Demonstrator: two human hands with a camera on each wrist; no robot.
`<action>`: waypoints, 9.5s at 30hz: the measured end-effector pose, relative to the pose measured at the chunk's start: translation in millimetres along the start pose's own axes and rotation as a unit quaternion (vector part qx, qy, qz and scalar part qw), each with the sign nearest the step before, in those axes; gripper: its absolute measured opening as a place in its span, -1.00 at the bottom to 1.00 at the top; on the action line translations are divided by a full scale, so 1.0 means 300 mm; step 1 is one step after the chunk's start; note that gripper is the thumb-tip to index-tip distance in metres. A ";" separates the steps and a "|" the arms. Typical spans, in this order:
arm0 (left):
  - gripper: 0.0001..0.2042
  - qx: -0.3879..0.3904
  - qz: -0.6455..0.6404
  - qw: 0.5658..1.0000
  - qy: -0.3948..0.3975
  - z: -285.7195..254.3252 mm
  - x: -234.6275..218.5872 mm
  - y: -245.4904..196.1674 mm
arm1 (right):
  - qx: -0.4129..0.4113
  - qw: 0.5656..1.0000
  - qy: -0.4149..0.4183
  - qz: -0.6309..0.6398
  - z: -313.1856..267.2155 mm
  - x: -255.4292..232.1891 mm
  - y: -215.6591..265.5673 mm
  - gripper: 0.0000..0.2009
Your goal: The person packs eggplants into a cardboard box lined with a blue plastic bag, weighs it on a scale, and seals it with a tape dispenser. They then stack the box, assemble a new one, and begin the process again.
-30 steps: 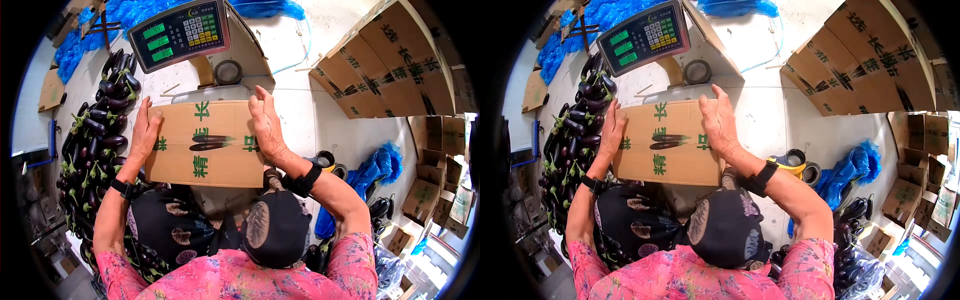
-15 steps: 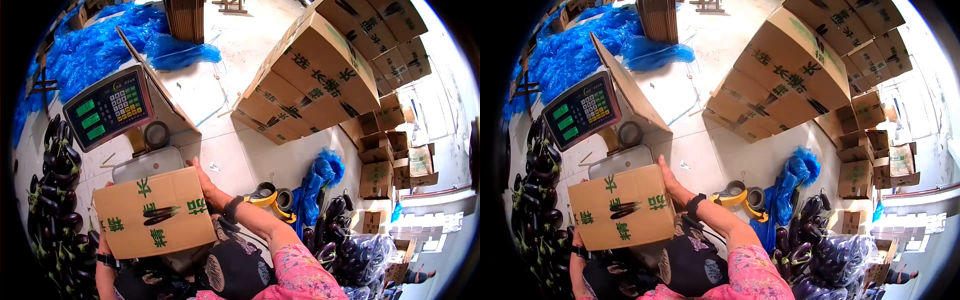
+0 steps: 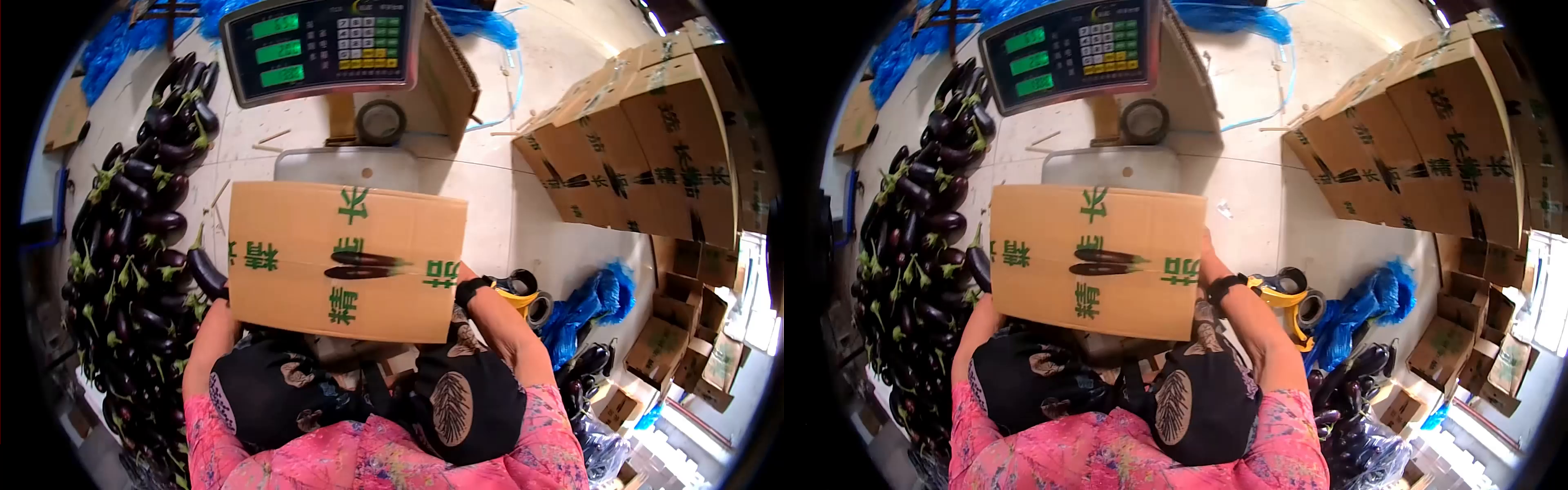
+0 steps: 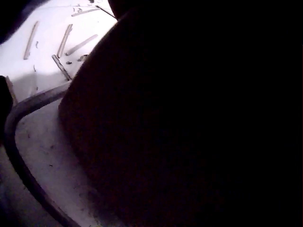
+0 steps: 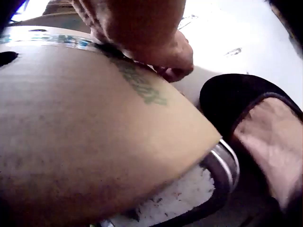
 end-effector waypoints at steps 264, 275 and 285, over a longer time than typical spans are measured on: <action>-0.68 0.386 0.571 0.719 -0.092 -0.318 0.439 -0.468 | -0.251 0.934 0.030 -0.253 -1.250 0.458 0.234 -0.66; -0.70 0.361 0.586 0.719 -0.095 -0.311 0.480 -0.458 | -0.455 0.681 -0.017 -0.574 -1.335 0.513 0.283 -0.76; -0.64 0.351 0.620 0.702 0.021 -0.265 0.517 -0.424 | -0.474 0.656 -0.003 -0.587 -1.467 0.498 0.197 -0.85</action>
Point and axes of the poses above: each hand's wrist, its own z-axis towards the middle knuckle, its own x-axis out of the palm, y = z × x, the point moved 4 cm from there along z, towards the middle knuckle, and after that the axes turned 2 degrees about -y, right-handed, at the moved point
